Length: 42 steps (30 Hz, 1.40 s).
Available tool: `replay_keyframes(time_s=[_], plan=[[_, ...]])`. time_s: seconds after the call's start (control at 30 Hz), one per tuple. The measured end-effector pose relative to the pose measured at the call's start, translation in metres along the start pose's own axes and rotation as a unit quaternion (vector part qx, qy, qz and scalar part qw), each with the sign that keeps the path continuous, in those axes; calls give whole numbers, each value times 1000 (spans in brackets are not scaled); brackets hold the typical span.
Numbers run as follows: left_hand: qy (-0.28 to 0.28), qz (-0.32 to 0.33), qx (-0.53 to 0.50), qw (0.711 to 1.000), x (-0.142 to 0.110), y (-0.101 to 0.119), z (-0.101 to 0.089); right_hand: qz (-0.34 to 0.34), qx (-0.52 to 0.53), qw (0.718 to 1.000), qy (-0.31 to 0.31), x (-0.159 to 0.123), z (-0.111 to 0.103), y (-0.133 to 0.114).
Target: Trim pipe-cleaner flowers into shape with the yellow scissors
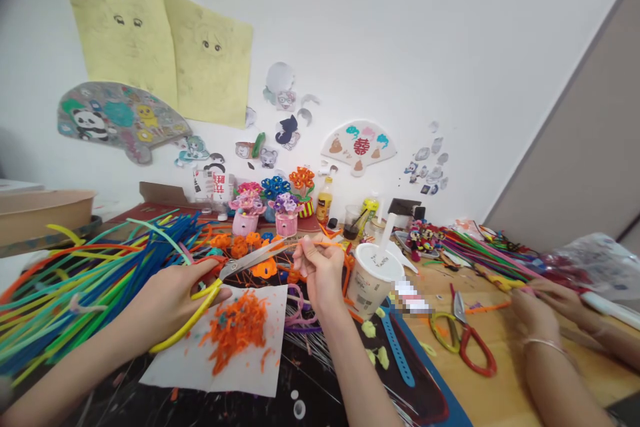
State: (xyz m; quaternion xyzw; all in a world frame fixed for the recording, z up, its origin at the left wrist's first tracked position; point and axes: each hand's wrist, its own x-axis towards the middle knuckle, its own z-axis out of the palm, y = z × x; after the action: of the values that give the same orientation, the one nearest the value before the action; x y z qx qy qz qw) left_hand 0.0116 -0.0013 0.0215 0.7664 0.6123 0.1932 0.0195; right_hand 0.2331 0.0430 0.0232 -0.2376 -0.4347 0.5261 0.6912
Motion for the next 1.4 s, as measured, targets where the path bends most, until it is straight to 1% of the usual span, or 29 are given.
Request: replay_keyframes(time_s=[0.1, 0.43, 0.6, 0.9, 1.1, 1.2, 1.4], plan=[[4, 11, 15, 1000, 0, -1, 2, 1, 8, 1000, -2, -1, 2, 0], [-16, 22, 27, 999, -1, -3, 7, 14, 35, 999, -2, -2, 2, 3], [-24, 37, 7, 999, 0, -3, 9, 22, 25, 999, 9, -2, 3, 2], [-46, 43, -32, 997, 1, 0, 10, 36, 36, 999, 10, -1, 3, 5], [-54, 46, -55, 996, 1, -2, 11, 37, 39, 998, 16, -2, 3, 4], [-51, 46, -48, 997, 1, -4, 12, 30, 39, 999, 17, -2, 3, 3], [-51, 22, -43, 998, 2, -3, 10, 10, 6, 1000, 12, -1, 1, 4]])
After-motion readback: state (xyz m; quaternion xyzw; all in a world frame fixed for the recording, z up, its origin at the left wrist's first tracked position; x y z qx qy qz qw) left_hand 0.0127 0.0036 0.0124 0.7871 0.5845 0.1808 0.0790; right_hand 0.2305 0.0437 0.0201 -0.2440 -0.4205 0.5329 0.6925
